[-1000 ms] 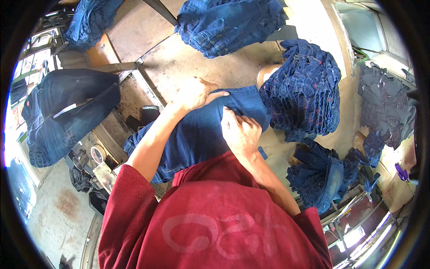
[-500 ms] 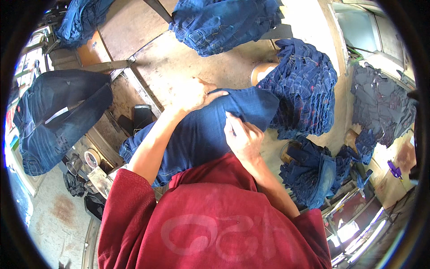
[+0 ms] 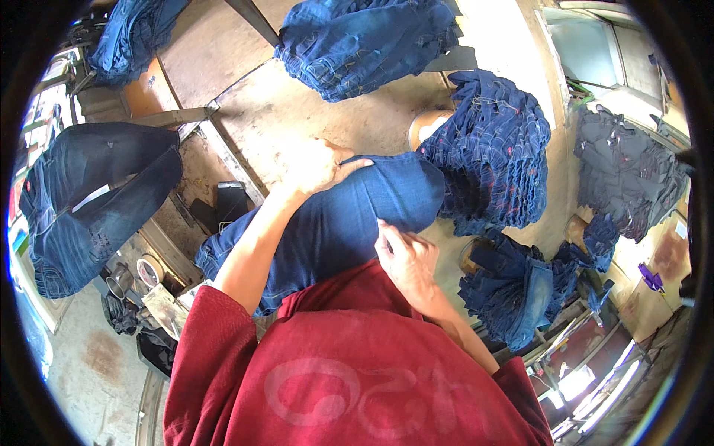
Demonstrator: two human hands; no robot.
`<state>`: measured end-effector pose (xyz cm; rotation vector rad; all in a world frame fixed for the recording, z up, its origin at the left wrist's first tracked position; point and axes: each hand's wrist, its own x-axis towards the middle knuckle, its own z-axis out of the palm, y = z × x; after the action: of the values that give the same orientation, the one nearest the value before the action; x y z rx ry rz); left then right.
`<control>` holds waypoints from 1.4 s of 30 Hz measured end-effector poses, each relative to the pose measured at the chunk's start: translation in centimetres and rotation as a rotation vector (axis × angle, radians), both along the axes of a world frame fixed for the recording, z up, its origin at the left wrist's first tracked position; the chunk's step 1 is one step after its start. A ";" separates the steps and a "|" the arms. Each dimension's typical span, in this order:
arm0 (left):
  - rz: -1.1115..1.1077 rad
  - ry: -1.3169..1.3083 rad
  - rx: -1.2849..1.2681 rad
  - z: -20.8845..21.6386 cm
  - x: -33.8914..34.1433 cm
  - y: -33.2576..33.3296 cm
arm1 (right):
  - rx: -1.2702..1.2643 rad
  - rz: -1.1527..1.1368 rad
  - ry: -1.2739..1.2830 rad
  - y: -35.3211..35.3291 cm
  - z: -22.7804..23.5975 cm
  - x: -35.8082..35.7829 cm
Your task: The person repeatedly picks up pairs of jeans from a pile, lays them on a table, and uses a white marker to draw circles on the thigh area. After marking, the jeans are placed back on the pile. The process is repeated for multiple pairs.
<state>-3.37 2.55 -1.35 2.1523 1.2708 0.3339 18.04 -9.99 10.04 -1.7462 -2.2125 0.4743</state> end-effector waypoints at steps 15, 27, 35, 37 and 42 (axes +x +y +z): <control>0.039 -0.103 0.010 -0.3 0.2 -0.2 | -0.010 -0.033 -0.007 1.1 -1.0 -0.8; 0.050 -0.102 -0.014 -0.4 0.3 -0.2 | -0.012 -0.017 -0.035 2.2 -2.3 -1.0; 0.062 -0.204 -0.011 -0.2 0.3 -0.1 | 0.001 -0.080 0.146 2.3 -1.8 -0.8; 0.050 -0.170 -0.013 -0.3 0.3 -0.1 | 0.004 -0.054 0.092 2.9 -2.2 -0.9; 0.038 -0.136 0.000 -0.3 0.3 0.0 | -0.002 0.014 0.008 2.5 -1.7 -0.3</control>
<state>-3.11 2.53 -1.68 2.0699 1.2360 0.4875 17.76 -7.53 8.34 -1.7278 -2.2213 0.4862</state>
